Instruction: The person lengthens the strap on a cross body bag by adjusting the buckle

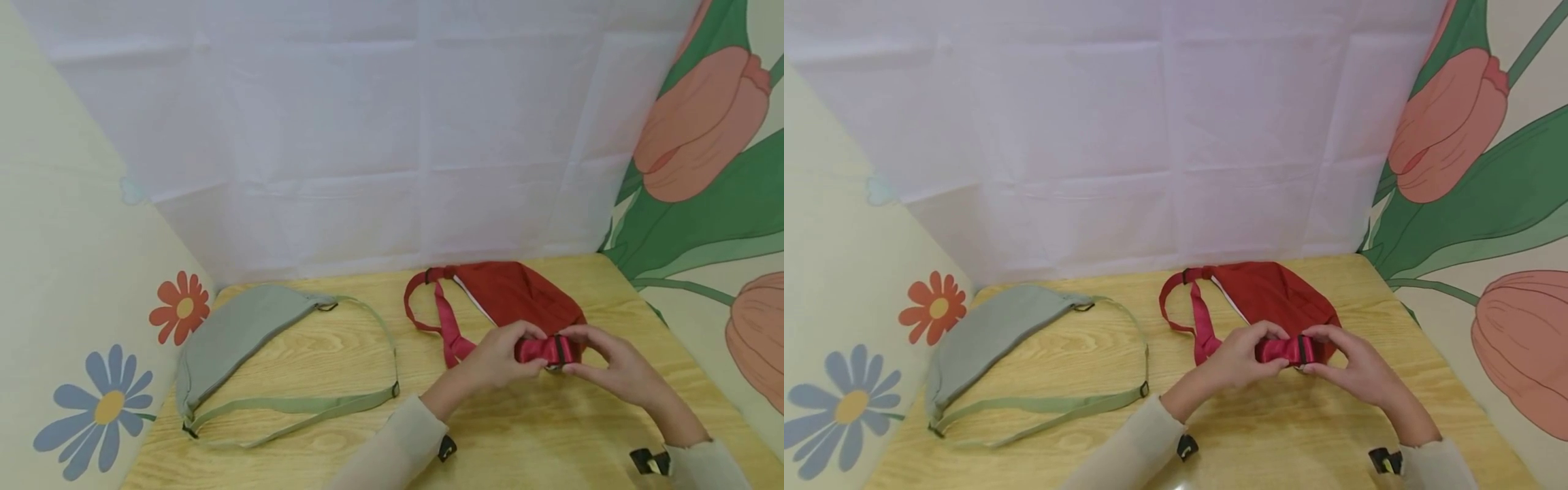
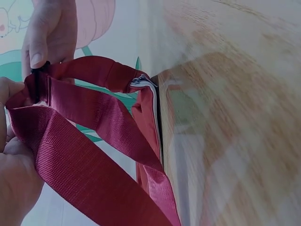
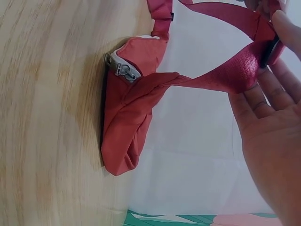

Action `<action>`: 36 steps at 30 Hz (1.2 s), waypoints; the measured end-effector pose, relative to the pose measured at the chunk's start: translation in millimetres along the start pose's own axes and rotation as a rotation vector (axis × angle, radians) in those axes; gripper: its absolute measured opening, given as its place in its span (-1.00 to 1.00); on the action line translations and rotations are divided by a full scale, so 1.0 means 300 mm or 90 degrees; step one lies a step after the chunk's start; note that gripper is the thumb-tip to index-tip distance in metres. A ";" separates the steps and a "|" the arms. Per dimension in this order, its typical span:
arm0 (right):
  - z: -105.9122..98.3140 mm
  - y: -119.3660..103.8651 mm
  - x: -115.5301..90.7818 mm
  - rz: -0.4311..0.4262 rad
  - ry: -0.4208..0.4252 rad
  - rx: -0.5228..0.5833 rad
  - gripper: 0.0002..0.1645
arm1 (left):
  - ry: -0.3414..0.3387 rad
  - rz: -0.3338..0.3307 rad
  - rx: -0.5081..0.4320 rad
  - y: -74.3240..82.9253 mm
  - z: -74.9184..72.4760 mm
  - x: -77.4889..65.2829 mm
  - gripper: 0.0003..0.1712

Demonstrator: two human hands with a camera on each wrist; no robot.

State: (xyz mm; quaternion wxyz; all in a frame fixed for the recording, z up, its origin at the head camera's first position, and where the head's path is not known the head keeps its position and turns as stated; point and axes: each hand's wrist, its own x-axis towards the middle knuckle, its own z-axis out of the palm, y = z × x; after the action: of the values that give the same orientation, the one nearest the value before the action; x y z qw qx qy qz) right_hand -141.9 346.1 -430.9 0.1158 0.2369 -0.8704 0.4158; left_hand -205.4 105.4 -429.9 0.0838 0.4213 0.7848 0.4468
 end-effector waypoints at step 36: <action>0.018 -0.002 0.014 0.015 0.034 0.061 -0.41 | 0.030 -0.006 0.294 -0.046 0.050 -0.011 -0.46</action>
State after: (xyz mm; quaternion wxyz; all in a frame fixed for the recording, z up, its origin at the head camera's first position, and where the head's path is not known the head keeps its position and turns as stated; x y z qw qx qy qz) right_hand -145.2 340.1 -432.2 0.1229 0.2207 -0.8485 0.4649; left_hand -203.8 109.0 -450.1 -0.0310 0.4147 0.8700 0.2650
